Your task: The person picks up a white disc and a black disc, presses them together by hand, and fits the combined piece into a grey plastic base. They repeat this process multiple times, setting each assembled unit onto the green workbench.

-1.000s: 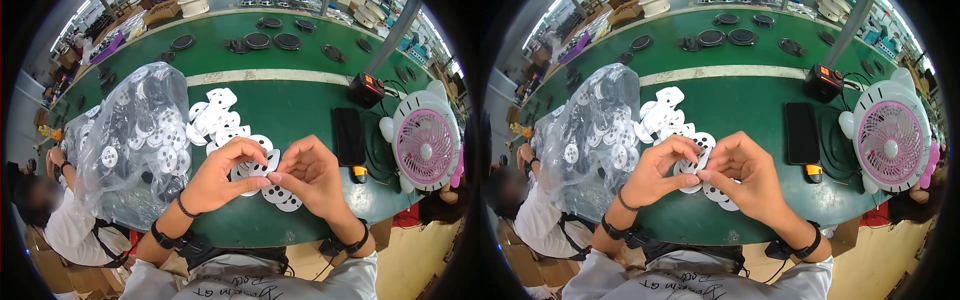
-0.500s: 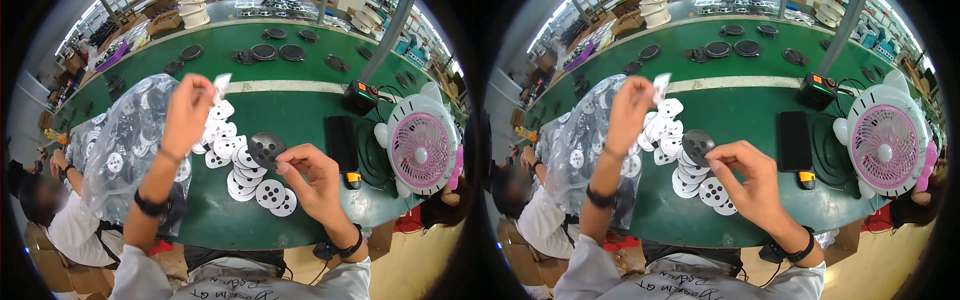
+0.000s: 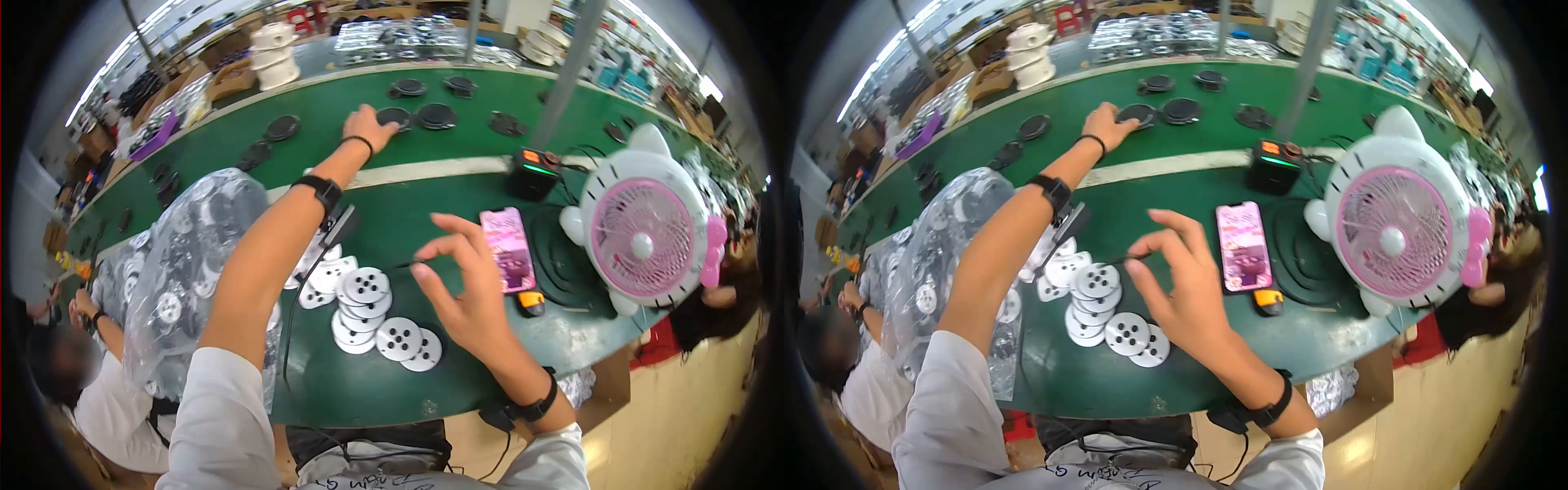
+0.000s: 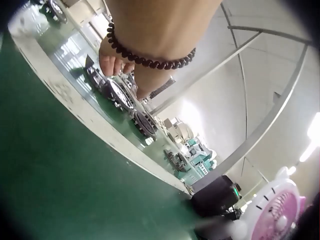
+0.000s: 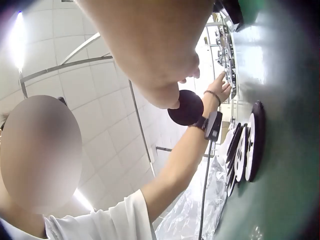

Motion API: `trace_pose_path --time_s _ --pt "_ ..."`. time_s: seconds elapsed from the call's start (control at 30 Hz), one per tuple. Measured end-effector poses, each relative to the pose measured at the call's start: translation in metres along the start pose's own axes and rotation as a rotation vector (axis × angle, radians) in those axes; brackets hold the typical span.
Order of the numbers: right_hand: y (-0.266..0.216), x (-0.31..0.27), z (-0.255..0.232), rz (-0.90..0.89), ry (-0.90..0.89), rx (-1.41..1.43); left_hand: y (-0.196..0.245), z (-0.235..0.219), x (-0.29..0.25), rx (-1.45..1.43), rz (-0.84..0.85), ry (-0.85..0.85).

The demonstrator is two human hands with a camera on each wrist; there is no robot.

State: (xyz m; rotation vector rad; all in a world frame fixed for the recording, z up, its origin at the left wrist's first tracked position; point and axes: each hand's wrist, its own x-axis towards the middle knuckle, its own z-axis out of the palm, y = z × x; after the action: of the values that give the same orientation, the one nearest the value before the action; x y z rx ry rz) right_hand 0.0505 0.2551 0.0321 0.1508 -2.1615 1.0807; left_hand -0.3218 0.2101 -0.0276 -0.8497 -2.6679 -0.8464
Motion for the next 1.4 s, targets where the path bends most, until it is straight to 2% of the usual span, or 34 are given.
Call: trace_pose_path --time_s 0.07,0.13,0.27,0.33,0.37,0.4,0.47,0.5,0.57,0.6,0.67,0.73,0.8,0.87,0.93,0.97,1.0,1.07,1.1,1.17,1.2,1.27,1.3,1.4 --pt "0.007 -0.003 0.005 0.023 -0.031 0.162 0.019 0.027 0.022 0.147 -0.391 0.011" --pt "0.003 -0.006 0.004 0.075 -0.164 0.226 0.025 0.030 0.036 0.158 -0.441 -0.168" --pt "0.004 -0.007 0.003 0.037 -0.181 0.213 0.027 0.027 0.026 0.190 -0.353 -0.171" --pt "0.002 -0.008 0.004 0.050 -0.194 0.267 0.027 0.011 0.016 0.172 -0.194 -0.045" --pt "0.001 -0.008 0.005 0.056 -0.215 0.318 0.026 0.004 0.010 0.077 -0.114 -0.014" --pt "0.001 -0.008 0.006 0.055 -0.217 0.322 0.027 -0.003 0.004 0.080 -0.118 -0.012" --pt "0.003 -0.009 0.006 0.061 -0.256 0.317 0.026 -0.012 -0.003 0.077 0.054 0.080" --pt "0.001 -0.009 0.005 0.061 -0.257 0.316 0.025 -0.017 -0.007 0.076 0.053 0.081" --pt "-0.001 -0.007 0.003 0.108 -0.219 0.331 0.028 -0.038 -0.013 -0.263 -0.017 -0.040" --pt "-0.003 -0.006 0.002 0.105 -0.218 0.333 0.028 -0.049 -0.017 -0.260 -0.016 -0.038" --pt "-0.008 -0.007 0.000 0.111 -0.206 0.375 0.030 -0.079 -0.039 -0.523 0.121 -0.072" --pt "-0.009 -0.007 -0.003 0.073 -0.220 0.393 0.069 -0.134 -0.099 -0.795 -0.112 -0.172" --pt "-0.019 -0.006 -0.010 0.042 -0.328 0.333 0.090 -0.175 -0.162 -0.933 -0.108 -0.208" --pt "-0.022 -0.009 -0.007 0.011 -0.330 0.378 0.098 -0.204 -0.224 -0.917 -0.182 -0.179" --pt "-0.027 -0.016 -0.002 0.160 -0.322 0.775 0.089 -0.221 -0.289 -0.899 -0.305 -0.169" --pt "-0.024 -0.018 -0.001 0.091 -0.352 0.782 0.082 -0.231 -0.320 -0.865 -0.335 -0.236" --pt "-0.024 -0.018 -0.004 0.100 -0.347 0.776 0.076 -0.240 -0.347 -0.832 -0.363 -0.303" --pt "-0.030 -0.017 -0.009 0.203 -0.450 0.926 0.070 -0.254 -0.388 -0.859 -0.526 -0.368" --pt "-0.031 -0.018 -0.008 0.235 -0.470 0.969 0.067 -0.253 -0.400 -0.863 -0.532 -0.374" --pt "-0.033 -0.018 -0.008 0.277 -0.482 1.010 0.062 -0.247 -0.415 -0.954 -0.543 -0.237" --pt "-0.035 -0.019 -0.008 0.309 -0.492 1.053 0.059 -0.240 -0.415 -0.956 -0.551 -0.233" --pt "-0.028 -0.022 -0.004 0.276 -0.490 1.064 0.065 -0.221 -0.399 -0.937 -0.469 -0.031" --pt "-0.024 -0.023 -0.002 0.238 -0.484 1.081 0.068 -0.214 -0.388 -0.956 -0.503 -0.024" --pt "-0.020 -0.022 -0.001 0.196 -0.400 1.071 0.082 -0.198 -0.345 -0.963 -0.438 -0.092"
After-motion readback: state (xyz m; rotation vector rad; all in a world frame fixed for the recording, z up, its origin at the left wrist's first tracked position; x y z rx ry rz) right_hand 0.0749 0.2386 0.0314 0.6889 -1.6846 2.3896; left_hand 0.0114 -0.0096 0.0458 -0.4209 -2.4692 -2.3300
